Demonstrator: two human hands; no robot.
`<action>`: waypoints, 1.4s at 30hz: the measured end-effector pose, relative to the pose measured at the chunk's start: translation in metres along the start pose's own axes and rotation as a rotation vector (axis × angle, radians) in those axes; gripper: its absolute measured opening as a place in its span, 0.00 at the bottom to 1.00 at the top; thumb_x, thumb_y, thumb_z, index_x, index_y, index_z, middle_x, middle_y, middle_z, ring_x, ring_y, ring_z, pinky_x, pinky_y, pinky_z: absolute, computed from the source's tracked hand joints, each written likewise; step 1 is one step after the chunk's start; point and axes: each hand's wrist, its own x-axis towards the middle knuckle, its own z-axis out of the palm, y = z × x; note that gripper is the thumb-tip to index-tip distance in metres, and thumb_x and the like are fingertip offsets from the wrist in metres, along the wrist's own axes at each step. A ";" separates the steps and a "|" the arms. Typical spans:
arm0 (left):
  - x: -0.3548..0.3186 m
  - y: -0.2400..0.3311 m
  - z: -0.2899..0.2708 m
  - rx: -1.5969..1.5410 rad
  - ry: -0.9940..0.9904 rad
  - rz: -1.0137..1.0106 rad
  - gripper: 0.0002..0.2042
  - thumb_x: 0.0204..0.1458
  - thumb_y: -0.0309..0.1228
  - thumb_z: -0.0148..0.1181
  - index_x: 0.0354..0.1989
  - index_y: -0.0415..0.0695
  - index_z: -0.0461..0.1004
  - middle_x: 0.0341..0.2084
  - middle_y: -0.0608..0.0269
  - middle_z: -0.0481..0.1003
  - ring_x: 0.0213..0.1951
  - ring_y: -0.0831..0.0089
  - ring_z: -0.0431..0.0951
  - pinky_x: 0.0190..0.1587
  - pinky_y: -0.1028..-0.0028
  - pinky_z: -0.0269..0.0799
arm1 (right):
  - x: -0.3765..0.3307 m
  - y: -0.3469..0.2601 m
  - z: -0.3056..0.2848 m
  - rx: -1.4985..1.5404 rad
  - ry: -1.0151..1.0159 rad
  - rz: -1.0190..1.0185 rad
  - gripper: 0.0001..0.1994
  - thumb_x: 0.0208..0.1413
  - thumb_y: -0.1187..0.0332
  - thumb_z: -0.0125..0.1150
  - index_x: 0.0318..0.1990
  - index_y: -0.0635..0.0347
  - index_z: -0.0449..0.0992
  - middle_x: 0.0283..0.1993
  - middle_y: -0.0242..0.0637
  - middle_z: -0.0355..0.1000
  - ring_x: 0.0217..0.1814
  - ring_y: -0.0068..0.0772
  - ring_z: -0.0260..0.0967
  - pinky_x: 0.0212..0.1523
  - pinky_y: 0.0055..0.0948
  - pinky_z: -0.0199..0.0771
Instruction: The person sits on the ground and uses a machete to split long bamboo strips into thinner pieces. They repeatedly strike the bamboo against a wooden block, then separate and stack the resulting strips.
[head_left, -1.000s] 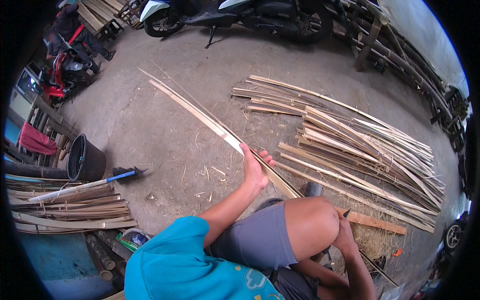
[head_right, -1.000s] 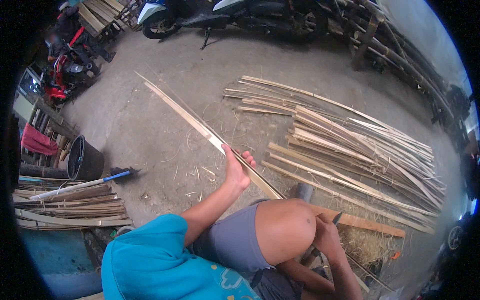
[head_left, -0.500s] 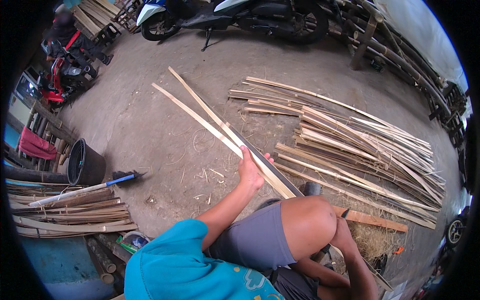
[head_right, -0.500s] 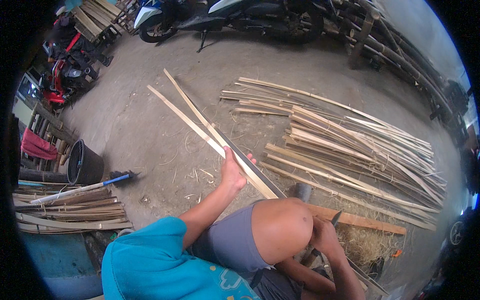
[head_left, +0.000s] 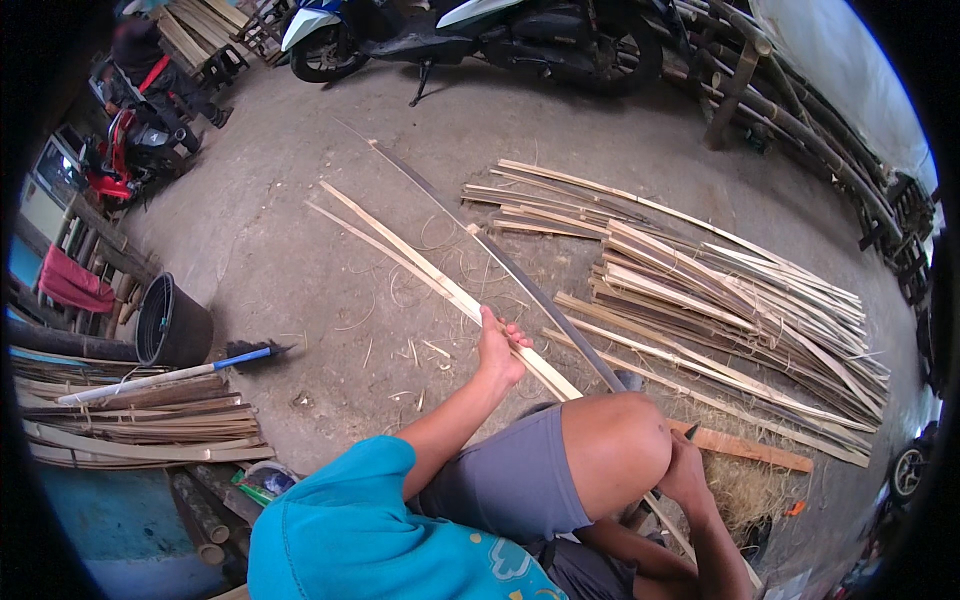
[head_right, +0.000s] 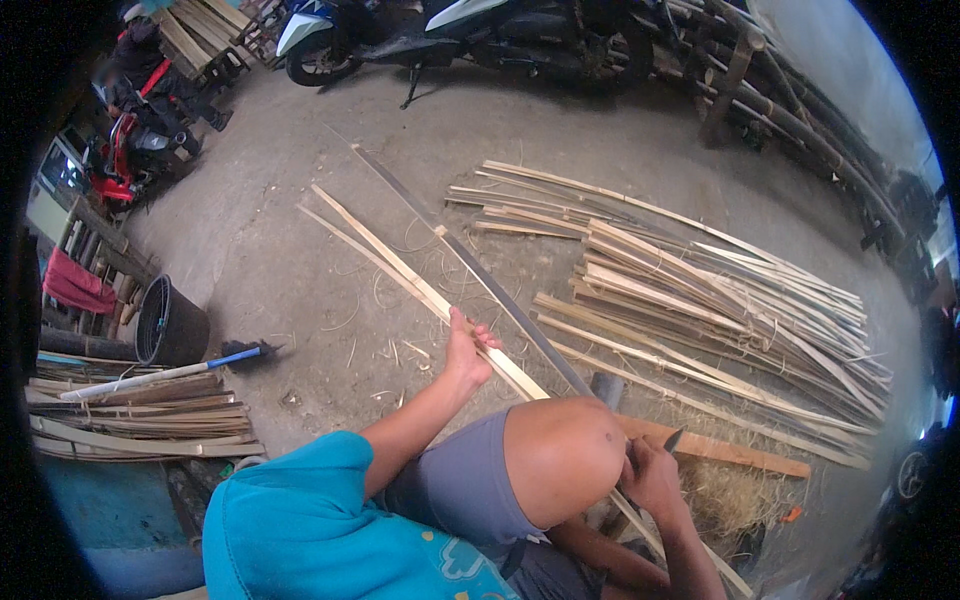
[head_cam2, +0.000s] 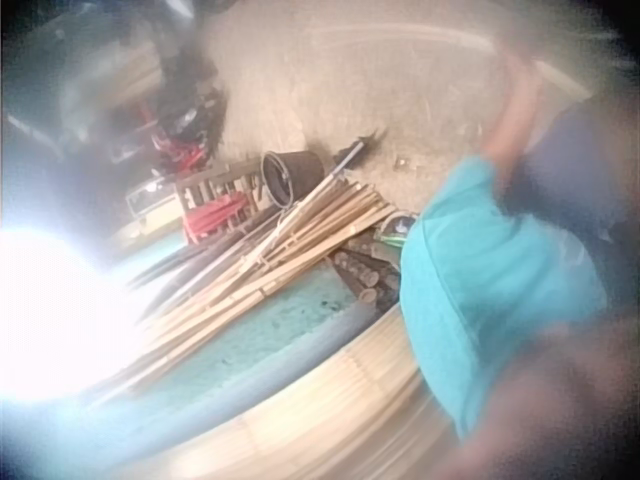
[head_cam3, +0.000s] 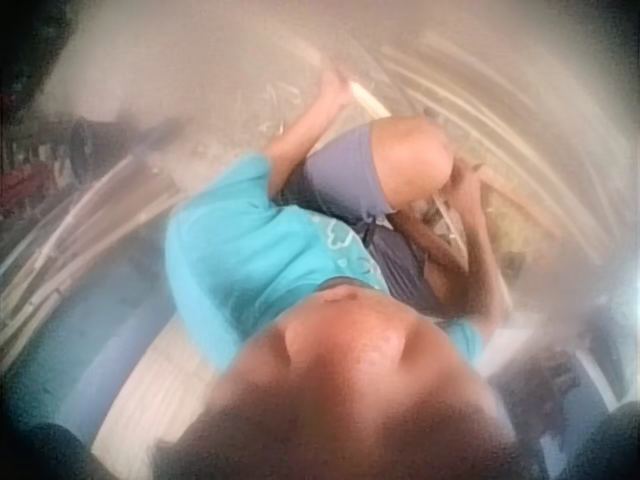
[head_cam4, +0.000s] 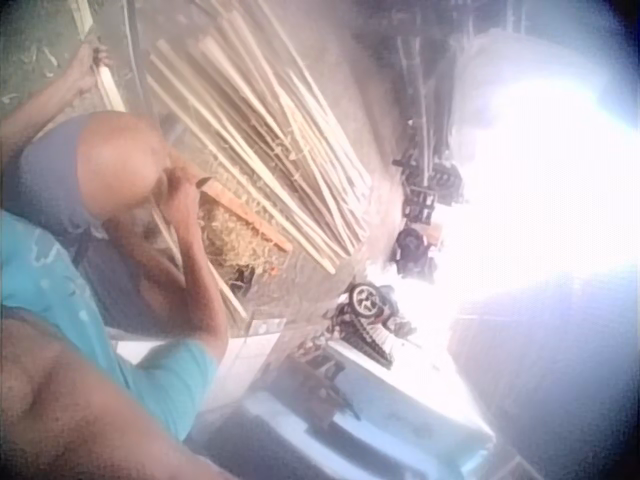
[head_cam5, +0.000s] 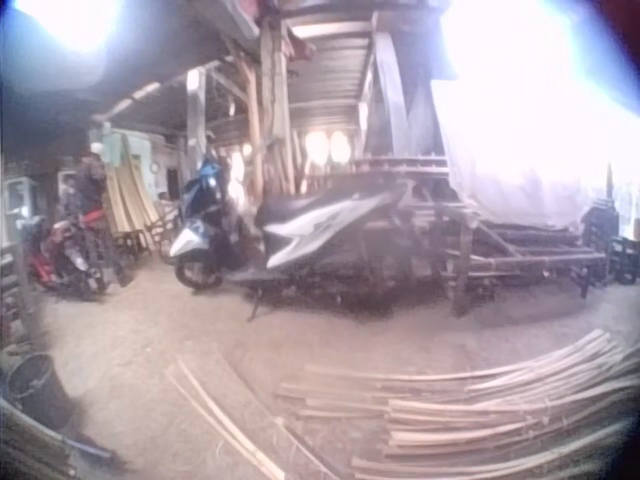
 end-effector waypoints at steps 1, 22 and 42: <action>0.001 0.001 0.000 -0.014 0.007 -0.001 0.24 0.61 0.62 0.51 0.32 0.52 0.60 0.25 0.70 0.63 0.28 0.72 0.66 0.35 0.69 0.73 | 0.001 0.000 0.000 0.004 -0.007 -0.008 0.11 0.54 0.64 0.62 0.37 0.64 0.74 0.33 0.55 0.71 0.39 0.64 0.72 0.40 0.52 0.73; -0.026 0.001 0.041 0.027 -0.219 -0.057 0.21 0.64 0.56 0.53 0.30 0.50 0.67 0.16 0.72 0.62 0.20 0.78 0.64 0.25 0.76 0.65 | 0.002 -0.006 0.012 -0.221 0.151 -0.052 0.19 0.49 0.64 0.69 0.47 0.58 0.72 0.35 0.46 0.76 0.38 0.54 0.76 0.39 0.47 0.75; 0.027 0.135 0.041 2.486 -1.072 1.211 0.26 0.43 0.39 0.73 0.51 0.50 0.72 0.41 0.55 0.77 0.46 0.53 0.77 0.47 0.56 0.73 | -0.056 0.092 -0.124 -0.665 0.396 0.078 0.16 0.41 0.63 0.72 0.34 0.55 0.71 0.32 0.39 0.71 0.38 0.48 0.74 0.38 0.47 0.72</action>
